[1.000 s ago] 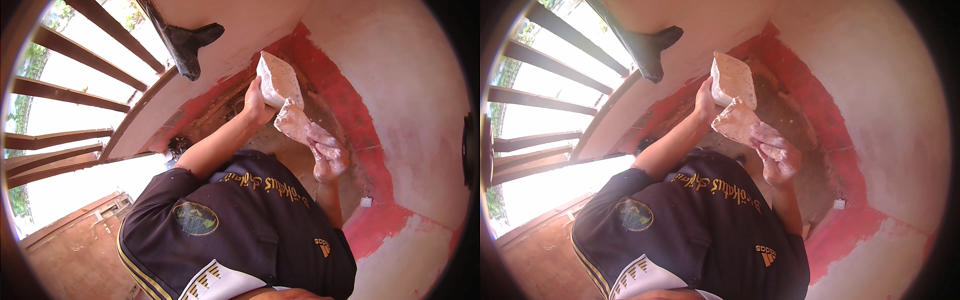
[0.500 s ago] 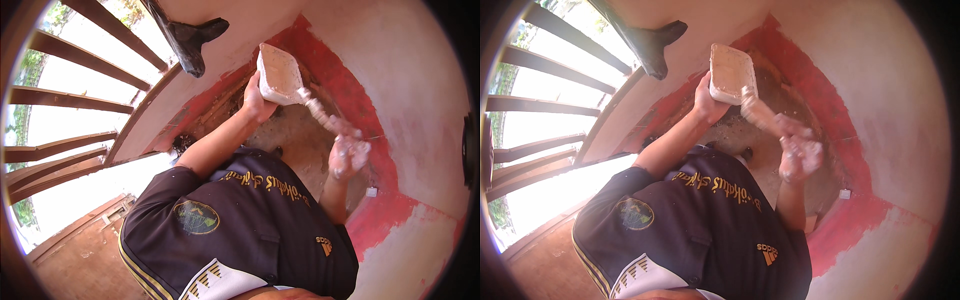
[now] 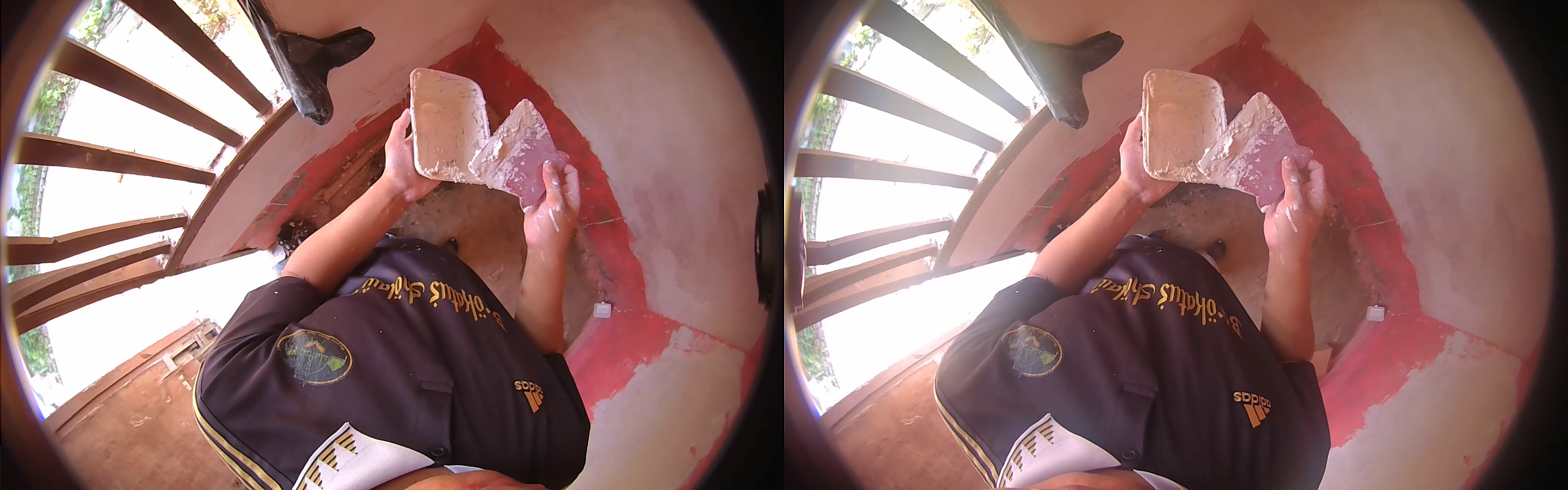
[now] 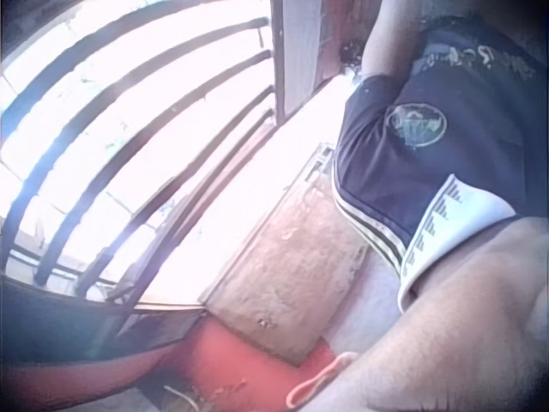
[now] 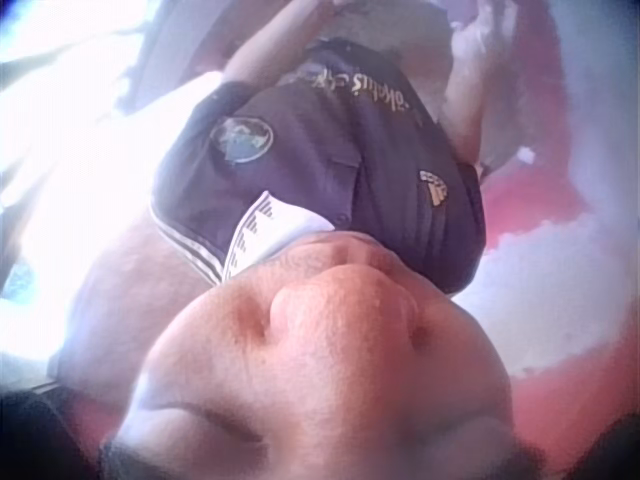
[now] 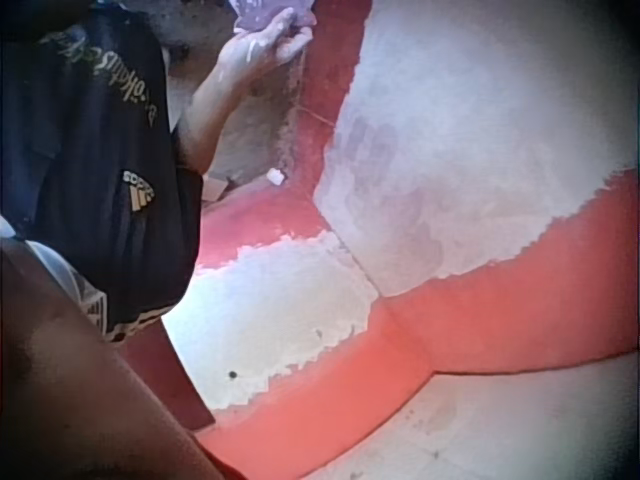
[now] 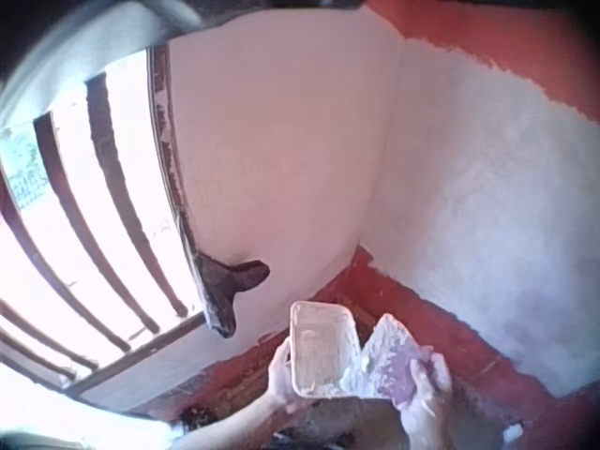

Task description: The person applies plaster to a corner of the wall using a putty knife and a plastic container.

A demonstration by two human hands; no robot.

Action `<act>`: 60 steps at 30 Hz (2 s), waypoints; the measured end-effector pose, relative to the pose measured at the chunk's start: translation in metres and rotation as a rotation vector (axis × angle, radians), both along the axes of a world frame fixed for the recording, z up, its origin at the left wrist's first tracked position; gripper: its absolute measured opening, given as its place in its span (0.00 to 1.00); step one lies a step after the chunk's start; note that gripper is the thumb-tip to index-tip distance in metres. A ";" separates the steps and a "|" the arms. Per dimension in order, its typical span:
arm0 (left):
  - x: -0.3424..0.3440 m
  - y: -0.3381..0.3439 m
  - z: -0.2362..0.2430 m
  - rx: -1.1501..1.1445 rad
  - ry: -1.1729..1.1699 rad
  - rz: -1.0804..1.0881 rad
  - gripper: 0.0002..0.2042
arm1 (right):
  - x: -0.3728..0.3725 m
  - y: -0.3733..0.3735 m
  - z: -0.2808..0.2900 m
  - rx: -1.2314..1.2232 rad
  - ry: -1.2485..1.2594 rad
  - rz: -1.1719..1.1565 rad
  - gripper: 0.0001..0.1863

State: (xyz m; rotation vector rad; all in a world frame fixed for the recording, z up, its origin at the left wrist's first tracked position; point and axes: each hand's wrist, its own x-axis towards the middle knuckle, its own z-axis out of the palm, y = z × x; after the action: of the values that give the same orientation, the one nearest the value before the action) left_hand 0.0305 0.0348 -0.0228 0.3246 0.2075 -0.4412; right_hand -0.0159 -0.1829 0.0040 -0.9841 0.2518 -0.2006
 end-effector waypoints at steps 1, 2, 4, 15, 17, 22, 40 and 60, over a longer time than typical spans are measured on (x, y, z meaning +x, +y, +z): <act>0.000 -0.001 0.000 -0.001 -0.027 0.001 0.31 | 0.002 -0.001 -0.004 -0.001 0.030 -0.002 0.09; 0.000 -0.002 0.000 -0.003 -0.053 0.001 0.31 | 0.004 -0.002 -0.006 -0.001 0.060 -0.004 0.09; 0.001 -0.007 0.005 -0.035 -0.067 0.007 0.30 | 0.007 0.000 -0.001 0.003 0.075 0.018 0.09; 0.006 -0.008 0.012 -0.121 -0.077 -0.023 0.28 | 0.020 -0.004 -0.015 -0.125 0.019 0.076 0.07; 0.007 -0.009 0.010 -0.135 -0.051 -0.041 0.28 | 0.023 -0.004 -0.010 -0.152 0.002 0.102 0.05; 0.009 -0.010 0.012 -0.151 -0.047 -0.050 0.28 | 0.025 -0.009 -0.003 -0.111 0.026 0.171 0.08; 0.012 -0.015 0.024 -0.099 -0.015 -0.019 0.29 | 0.030 -0.020 0.001 -0.151 0.069 0.244 0.13; 0.036 -0.017 0.024 0.008 0.016 0.102 0.28 | 0.018 -0.013 0.020 -0.232 0.152 0.241 0.11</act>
State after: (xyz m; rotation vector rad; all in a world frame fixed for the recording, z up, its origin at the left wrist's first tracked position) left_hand 0.0662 0.0181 0.0014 0.3174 0.2400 -0.3427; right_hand 0.0017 -0.1955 0.0240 -1.2523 0.2498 0.0677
